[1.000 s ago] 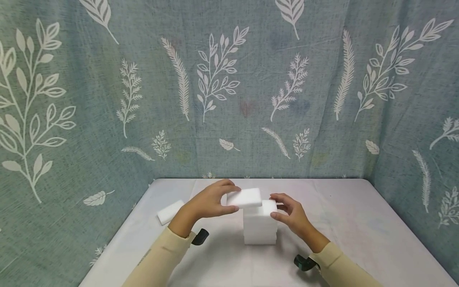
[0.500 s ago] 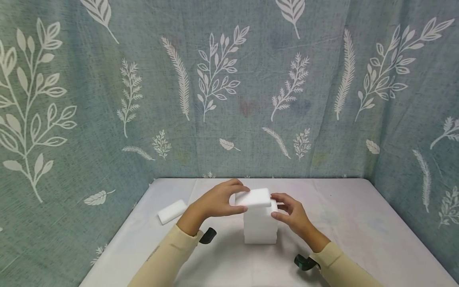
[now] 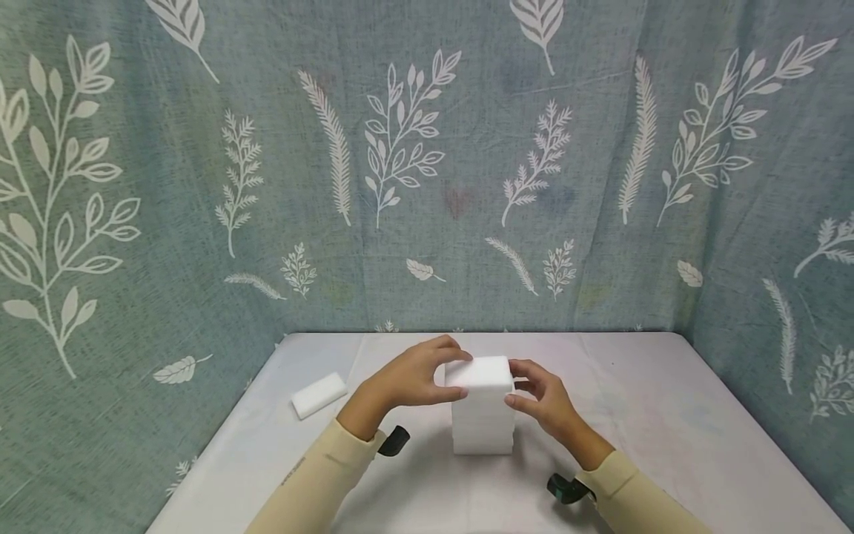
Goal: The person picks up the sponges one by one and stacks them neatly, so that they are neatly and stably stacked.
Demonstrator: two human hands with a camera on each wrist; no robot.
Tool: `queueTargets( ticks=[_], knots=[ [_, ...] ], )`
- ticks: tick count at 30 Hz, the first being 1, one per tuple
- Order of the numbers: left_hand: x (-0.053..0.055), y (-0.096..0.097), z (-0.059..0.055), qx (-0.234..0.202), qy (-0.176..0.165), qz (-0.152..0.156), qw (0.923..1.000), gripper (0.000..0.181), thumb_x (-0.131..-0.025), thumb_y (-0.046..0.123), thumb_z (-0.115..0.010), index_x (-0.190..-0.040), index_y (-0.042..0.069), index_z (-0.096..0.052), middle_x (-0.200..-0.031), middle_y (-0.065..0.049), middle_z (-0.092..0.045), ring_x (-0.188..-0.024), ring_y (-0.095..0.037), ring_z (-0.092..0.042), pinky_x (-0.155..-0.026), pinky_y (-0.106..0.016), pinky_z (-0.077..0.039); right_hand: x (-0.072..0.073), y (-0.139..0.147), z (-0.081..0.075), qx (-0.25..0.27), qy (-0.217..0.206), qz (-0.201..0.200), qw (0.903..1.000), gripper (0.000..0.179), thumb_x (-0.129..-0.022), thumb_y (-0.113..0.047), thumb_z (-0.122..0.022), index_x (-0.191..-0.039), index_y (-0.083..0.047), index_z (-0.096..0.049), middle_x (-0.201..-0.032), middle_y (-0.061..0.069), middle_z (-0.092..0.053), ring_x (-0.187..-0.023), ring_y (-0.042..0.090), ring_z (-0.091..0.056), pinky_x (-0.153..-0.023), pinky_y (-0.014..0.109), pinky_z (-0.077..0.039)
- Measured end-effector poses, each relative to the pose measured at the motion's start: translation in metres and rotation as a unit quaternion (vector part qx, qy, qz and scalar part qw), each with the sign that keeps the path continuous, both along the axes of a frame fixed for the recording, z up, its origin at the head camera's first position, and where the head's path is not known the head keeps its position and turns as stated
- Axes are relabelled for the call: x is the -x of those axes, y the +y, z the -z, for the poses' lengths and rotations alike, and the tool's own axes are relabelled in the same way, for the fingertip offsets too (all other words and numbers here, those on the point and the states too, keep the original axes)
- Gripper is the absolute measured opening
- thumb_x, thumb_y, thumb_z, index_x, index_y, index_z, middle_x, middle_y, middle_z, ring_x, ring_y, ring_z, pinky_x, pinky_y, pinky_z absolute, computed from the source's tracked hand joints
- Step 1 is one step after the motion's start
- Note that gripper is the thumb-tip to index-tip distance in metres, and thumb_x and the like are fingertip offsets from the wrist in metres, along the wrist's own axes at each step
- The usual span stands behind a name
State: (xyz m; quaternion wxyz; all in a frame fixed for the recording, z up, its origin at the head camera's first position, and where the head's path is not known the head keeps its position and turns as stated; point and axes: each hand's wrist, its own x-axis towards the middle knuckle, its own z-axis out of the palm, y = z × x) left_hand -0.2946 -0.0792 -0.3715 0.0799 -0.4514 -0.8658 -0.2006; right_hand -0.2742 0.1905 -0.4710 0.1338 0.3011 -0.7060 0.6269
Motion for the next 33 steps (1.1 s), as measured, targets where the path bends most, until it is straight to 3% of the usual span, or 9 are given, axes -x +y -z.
queueTargets(
  ticks=[13,22,33],
  knots=[
    [0.0,0.007,0.006,0.013,0.003,-0.002,0.9999,0.048,-0.085,0.045,-0.071,-0.125,0.02,-0.064,-0.116,0.011,-0.056,-0.104,-0.006,-0.054,-0.089,-0.03,-0.047,-0.004,0.001,-0.004,-0.02,-0.005,0.025,0.9995,0.055,-0.079,0.011,-0.073,-0.13,0.008,-0.053,-0.121,0.021,-0.059,-0.108,0.016,-0.057,-0.09,0.032,-0.05],
    [0.0,0.008,0.008,0.018,0.012,0.0,0.9998,0.047,-0.084,0.043,-0.072,-0.124,0.018,-0.065,-0.115,0.01,-0.056,-0.104,-0.006,-0.055,-0.089,-0.028,-0.046,0.0,0.005,0.004,0.003,-0.001,-0.009,1.0,0.054,-0.081,0.007,-0.072,-0.131,0.006,-0.053,-0.122,0.022,-0.058,-0.109,0.017,-0.058,-0.091,0.03,-0.049],
    [0.001,0.005,0.011,0.009,0.009,0.004,0.9999,0.051,-0.085,0.045,-0.07,-0.129,0.02,-0.061,-0.12,0.011,-0.054,-0.11,-0.007,-0.053,-0.093,-0.031,-0.046,-0.002,0.004,0.004,0.008,-0.011,-0.013,0.9998,0.052,-0.081,0.008,-0.072,-0.129,0.006,-0.055,-0.121,0.021,-0.059,-0.109,0.018,-0.058,-0.091,0.035,-0.049]
  ],
)
